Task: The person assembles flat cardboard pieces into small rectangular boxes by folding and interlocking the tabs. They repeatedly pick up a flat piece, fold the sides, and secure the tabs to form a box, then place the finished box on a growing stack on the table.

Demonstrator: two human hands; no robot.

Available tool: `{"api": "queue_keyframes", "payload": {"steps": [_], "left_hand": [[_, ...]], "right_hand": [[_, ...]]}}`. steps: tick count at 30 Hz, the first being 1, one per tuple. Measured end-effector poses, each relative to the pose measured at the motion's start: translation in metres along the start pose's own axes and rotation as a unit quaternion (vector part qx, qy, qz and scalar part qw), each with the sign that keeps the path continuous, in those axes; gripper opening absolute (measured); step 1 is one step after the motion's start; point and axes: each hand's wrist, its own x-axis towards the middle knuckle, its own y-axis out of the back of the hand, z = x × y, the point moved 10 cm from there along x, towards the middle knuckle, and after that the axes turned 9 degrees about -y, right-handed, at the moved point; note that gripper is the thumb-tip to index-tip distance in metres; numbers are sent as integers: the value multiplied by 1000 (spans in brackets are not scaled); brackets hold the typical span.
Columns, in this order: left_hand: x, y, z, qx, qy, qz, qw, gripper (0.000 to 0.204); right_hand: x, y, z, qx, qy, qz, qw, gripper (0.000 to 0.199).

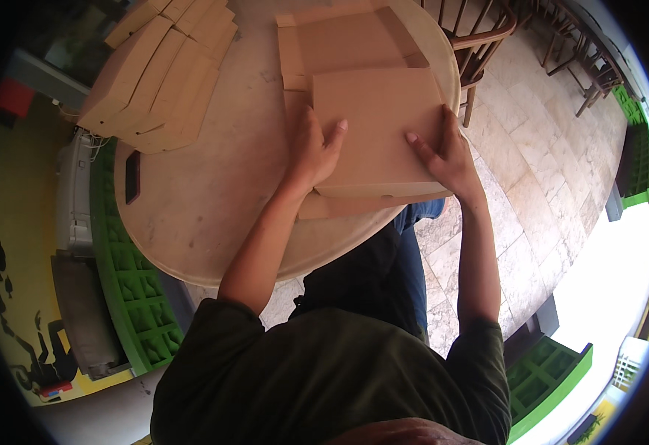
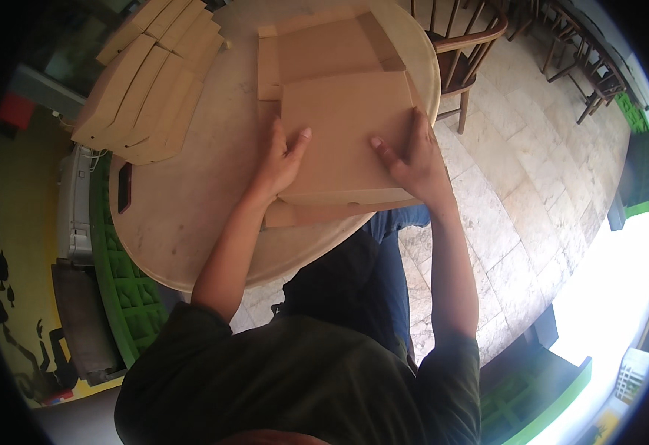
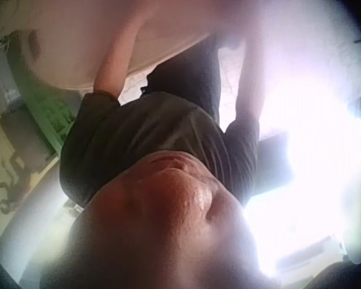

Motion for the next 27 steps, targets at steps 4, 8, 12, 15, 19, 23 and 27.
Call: {"api": "queue_keyframes", "payload": {"steps": [4, 8, 12, 15, 19, 23, 27], "left_hand": [[-7, 1, 27, -207, 52, -6, 977, 82], [-14, 37, 92, -262, -69, 0, 963, 82], [-36, 65, 143, -191, -199, 9, 961, 86], [-64, 67, 169, -175, -255, 29, 950, 87], [-66, 99, 183, -208, -241, 98, 943, 88], [-54, 136, 190, -272, -224, 93, 931, 86], [-68, 118, 184, -278, -218, 27, 935, 84]], "right_hand": [[-14, 13, -15, 112, 7, 3, 994, 83], [-49, 37, -50, 227, 69, 25, 971, 79], [-60, 63, -86, 220, 125, 48, 966, 80], [-46, 86, -94, 322, 86, 48, 942, 76], [-55, 81, -131, 328, 168, -10, 929, 72], [-94, 57, -143, 240, 225, 29, 944, 73], [-94, 64, -116, 360, 130, 80, 920, 75]]}}
